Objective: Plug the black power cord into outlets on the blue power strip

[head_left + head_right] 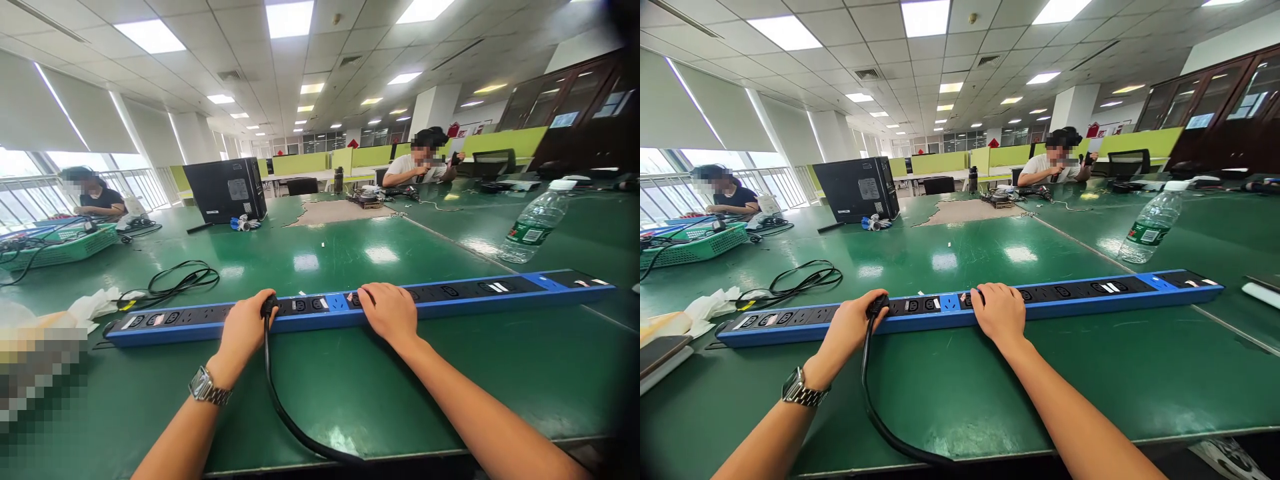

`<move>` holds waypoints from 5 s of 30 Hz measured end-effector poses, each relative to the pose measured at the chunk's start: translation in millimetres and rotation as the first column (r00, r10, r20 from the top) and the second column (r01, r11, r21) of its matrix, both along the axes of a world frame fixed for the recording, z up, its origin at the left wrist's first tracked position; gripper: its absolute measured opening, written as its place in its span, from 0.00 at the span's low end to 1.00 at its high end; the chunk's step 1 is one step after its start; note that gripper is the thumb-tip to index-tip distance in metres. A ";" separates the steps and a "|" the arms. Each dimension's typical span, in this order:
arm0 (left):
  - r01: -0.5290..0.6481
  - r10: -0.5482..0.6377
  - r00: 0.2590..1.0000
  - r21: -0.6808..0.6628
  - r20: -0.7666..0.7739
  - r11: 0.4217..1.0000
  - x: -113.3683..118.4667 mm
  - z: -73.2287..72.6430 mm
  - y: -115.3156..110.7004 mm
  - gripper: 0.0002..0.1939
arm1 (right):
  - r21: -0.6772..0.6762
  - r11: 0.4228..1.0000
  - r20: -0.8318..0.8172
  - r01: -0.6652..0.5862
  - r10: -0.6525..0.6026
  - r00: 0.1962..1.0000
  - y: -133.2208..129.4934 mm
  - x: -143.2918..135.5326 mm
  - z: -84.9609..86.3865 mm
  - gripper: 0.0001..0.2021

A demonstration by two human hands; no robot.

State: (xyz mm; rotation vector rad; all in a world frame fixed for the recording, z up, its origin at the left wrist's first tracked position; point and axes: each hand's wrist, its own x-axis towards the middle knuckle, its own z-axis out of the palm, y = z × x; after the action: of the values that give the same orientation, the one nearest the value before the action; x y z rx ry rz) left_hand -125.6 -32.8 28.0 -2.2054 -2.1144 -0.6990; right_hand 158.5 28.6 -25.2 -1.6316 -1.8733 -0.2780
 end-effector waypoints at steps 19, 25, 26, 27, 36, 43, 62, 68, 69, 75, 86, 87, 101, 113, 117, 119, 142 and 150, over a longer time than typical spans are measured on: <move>-0.037 0.036 0.999 0.026 0.034 0.999 22.6 -11.6 1.5 0.18 | 0.009 1.000 -0.009 -0.004 0.004 1.000 1.4 0.2 -2.0 0.18; 0.027 -0.028 1.000 0.114 0.007 0.993 13.2 -25.8 1.3 0.18 | -0.015 1.000 -0.022 -0.008 0.008 1.000 1.1 0.3 -1.9 0.18; 0.039 -0.042 0.999 0.124 0.017 0.992 11.9 -27.3 2.0 0.18 | -0.010 1.000 -0.023 -0.004 0.004 1.000 1.2 0.3 -2.0 0.18; 0.050 -0.056 0.998 0.138 0.039 0.989 10.8 -28.6 2.9 0.18 | -0.003 1.000 -0.023 -0.001 0.001 1.000 1.4 0.3 -2.2 0.18; 0.005 -0.069 0.951 0.209 0.302 0.978 8.6 -35.3 7.3 0.16 | 0.002 1.000 -0.023 0.002 -0.002 1.000 1.5 -0.3 -2.0 0.18; 0.017 -0.181 0.794 0.276 0.581 0.961 35.0 -12.9 12.4 0.16 | 0.009 1.000 -0.030 0.001 0.000 1.000 1.2 -1.0 -1.3 0.18; 0.208 -0.222 0.965 0.111 0.136 0.972 122.3 -20.8 30.0 0.15 | 0.026 1.000 0.022 0.003 -0.004 1.000 0.2 -0.5 -0.5 0.17; 0.189 -0.208 0.965 0.127 0.157 0.974 124.1 -27.7 28.2 0.16 | 0.010 1.000 0.039 0.011 -0.012 0.999 0.1 -0.8 -0.2 0.16; 0.185 -0.206 0.965 0.132 0.164 0.974 123.5 -28.9 28.5 0.16 | 0.010 1.000 0.040 0.012 -0.012 0.999 0.1 -0.7 -0.2 0.16; 0.180 -0.214 0.955 0.173 0.205 0.968 122.2 -35.7 30.0 0.16 | 0.012 1.000 0.041 0.005 -0.005 0.999 0.4 0.0 -0.3 0.16; 0.071 -0.128 0.930 0.174 0.344 0.982 120.4 -24.3 26.9 0.11 | -0.136 0.978 0.002 0.157 -0.158 0.987 2.2 12.4 -4.6 0.22; 0.076 -0.138 0.923 0.182 0.358 0.980 121.8 -23.3 26.8 0.10 | -0.156 0.968 -0.005 0.198 -0.201 0.980 3.6 17.5 -6.0 0.23; 0.186 -0.195 0.940 0.060 0.280 0.981 205.9 -15.2 52.2 0.14 | -0.113 0.971 -0.180 0.210 -0.228 0.957 17.0 72.7 -13.2 0.20; 0.251 -0.248 0.963 -0.025 0.104 0.968 204.4 -8.0 51.6 0.16 | -0.068 0.966 -0.214 0.249 -0.258 0.942 16.1 62.5 -19.0 0.18; 0.214 -0.211 0.969 -0.009 0.130 0.977 204.2 -12.4 53.4 0.18 | -0.063 0.968 -0.209 0.242 -0.250 0.946 17.1 60.4 -20.5 0.18; 0.205 -0.204 0.969 0.008 0.143 0.979 202.1 -16.0 54.5 0.17 | -0.064 0.971 -0.220 0.231 -0.239 0.946 17.6 58.4 -20.9 0.18; 0.246 -0.243 0.949 0.008 0.199 0.969 201.9 -21.8 53.0 0.24 | -0.500 0.853 -0.243 -0.147 0.025 0.970 7.6 53.2 60.7 0.17; 0.329 -0.331 0.929 0.040 0.168 0.943 170.8 -22.7 48.3 0.38 | -0.505 0.863 0.199 0.013 0.102 0.975 23.3 50.7 85.7 0.10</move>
State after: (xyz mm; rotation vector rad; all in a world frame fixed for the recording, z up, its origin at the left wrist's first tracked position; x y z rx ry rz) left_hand 45.2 15.5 5.3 -2.6150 -1.8093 -0.9469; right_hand 209.2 52.0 60.5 -1.9554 -2.2887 0.0708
